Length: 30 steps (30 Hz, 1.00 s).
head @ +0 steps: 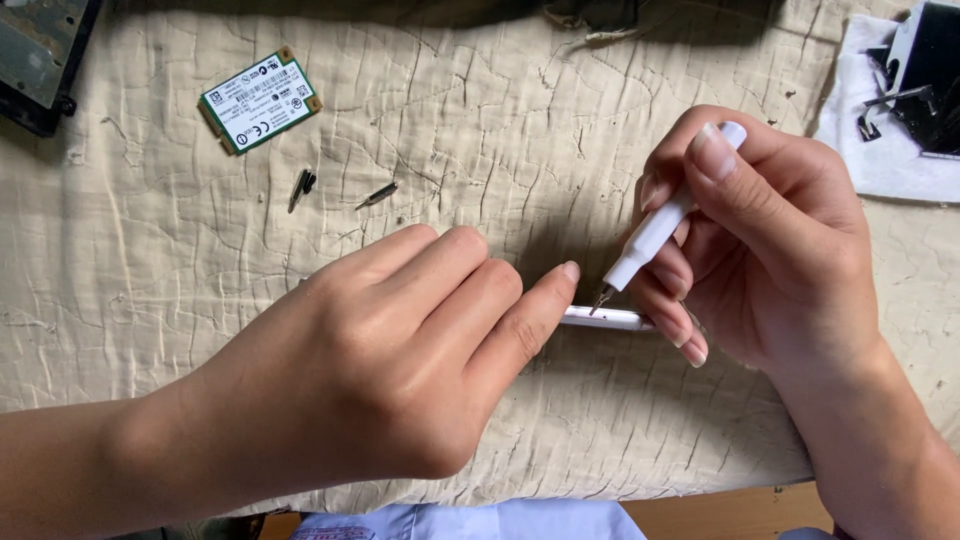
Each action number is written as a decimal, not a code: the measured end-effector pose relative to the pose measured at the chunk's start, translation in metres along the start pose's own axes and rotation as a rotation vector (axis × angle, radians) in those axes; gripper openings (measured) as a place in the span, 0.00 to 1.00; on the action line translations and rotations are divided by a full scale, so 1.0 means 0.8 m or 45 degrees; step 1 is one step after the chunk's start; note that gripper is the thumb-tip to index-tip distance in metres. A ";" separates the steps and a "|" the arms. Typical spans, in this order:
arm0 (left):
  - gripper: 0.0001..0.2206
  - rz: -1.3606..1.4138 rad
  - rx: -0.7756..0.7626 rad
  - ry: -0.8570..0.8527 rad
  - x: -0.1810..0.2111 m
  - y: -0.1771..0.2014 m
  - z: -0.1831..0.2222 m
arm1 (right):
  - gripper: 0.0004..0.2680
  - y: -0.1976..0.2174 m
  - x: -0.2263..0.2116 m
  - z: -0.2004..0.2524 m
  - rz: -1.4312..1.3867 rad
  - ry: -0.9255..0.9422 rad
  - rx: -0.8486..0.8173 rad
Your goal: Finalizing a phone repair by installing internal screws, attaching the back cover, and using a SIM ejector tool.
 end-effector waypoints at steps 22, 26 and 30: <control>0.04 0.974 -0.205 0.280 -0.056 -0.033 0.000 | 0.10 -0.021 -0.018 0.007 0.595 0.359 -0.291; 0.10 0.947 -0.087 0.244 -0.076 -0.038 -0.002 | 0.10 -0.006 -0.011 0.004 0.620 0.242 -0.200; 0.06 0.757 -0.021 0.150 -0.084 -0.025 -0.003 | 0.11 0.000 -0.008 0.001 0.624 0.166 -0.092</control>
Point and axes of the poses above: each hand's wrist, its own z-axis away from the middle knuckle, its own y-axis out of the back of the hand, x = y × z, the point moved 9 cm from there along -z, towards the middle knuckle, and after that the axes turned 14 degrees about -x, right-handed, at the moved point
